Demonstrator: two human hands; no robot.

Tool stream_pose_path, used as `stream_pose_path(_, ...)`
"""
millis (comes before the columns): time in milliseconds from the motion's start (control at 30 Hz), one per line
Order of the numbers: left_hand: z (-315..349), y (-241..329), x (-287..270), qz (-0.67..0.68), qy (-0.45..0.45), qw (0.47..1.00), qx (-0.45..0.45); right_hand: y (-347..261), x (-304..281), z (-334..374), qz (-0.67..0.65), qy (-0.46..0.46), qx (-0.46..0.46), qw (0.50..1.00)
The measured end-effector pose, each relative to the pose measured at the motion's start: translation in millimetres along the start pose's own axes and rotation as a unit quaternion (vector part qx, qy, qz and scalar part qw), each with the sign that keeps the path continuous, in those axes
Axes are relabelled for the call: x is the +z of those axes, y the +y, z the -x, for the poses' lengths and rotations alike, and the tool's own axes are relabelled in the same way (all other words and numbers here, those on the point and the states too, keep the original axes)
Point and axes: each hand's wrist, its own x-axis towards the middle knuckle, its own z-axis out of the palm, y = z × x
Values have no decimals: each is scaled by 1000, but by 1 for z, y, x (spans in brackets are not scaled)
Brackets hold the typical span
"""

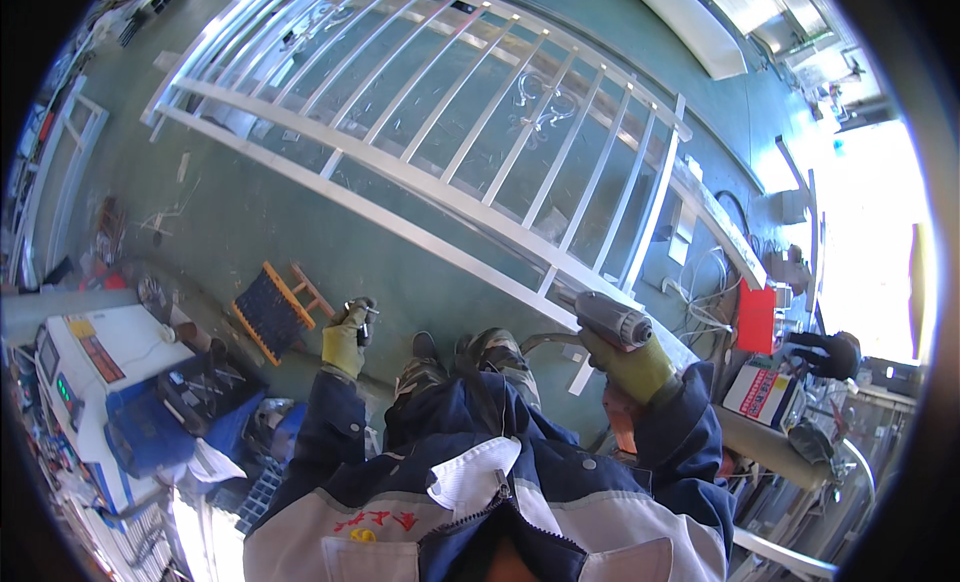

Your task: The person assembles a decorative metal gate by attaching ornate metal pieces to a metal frame using a power drill. They position the pieces, drill them into place, and move around the frame to secure multiple sections.

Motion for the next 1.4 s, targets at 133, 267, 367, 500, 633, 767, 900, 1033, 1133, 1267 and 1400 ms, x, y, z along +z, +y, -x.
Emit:
stream_pose_path(133, -55, 15, 93, -54, -67, 996, 23, -2, -5, -39, -16, 64, -76, 995)
stream_pose_path(267, -100, 58, 154, -126, -112, 984, 61, 23, -5, -111, -71, 36, -81, 994)
stream_pose_path(367, -152, 63, 212, -180, -112, 976, 40, 39, -13, -164, -163, 54, -52, 984)
stream_pose_path(500, -199, 77, 294, -275, -115, 954, 40, 62, -26, -231, -190, 50, 6, 980)
stream_pose_path(633, -267, 71, 364, -377, -129, 916, 50, 83, -38, -281, -169, 45, 50, 983)
stream_pose_path(767, -351, 44, 406, -442, -113, 882, 119, 95, -44, -321, -224, 23, 73, 971)
stream_pose_path(900, -406, 18, 464, -444, -144, 876, 121, 111, -56, -344, -227, 49, 106, 967)
stream_pose_path(1033, -460, -5, 492, -535, -113, 820, 167, 109, -56, -357, -265, 71, 132, 952)
stream_pose_path(1133, -468, -5, 503, -544, -121, 816, 152, 92, -67, -368, -340, 38, 209, 916)
stream_pose_path(1267, -482, -22, 502, -527, -149, 814, 192, 96, -65, -373, -324, 77, 146, 932)
stream_pose_path(1400, -484, -27, 496, -522, -173, 779, 299, 97, -67, -379, -299, 68, 146, 940)
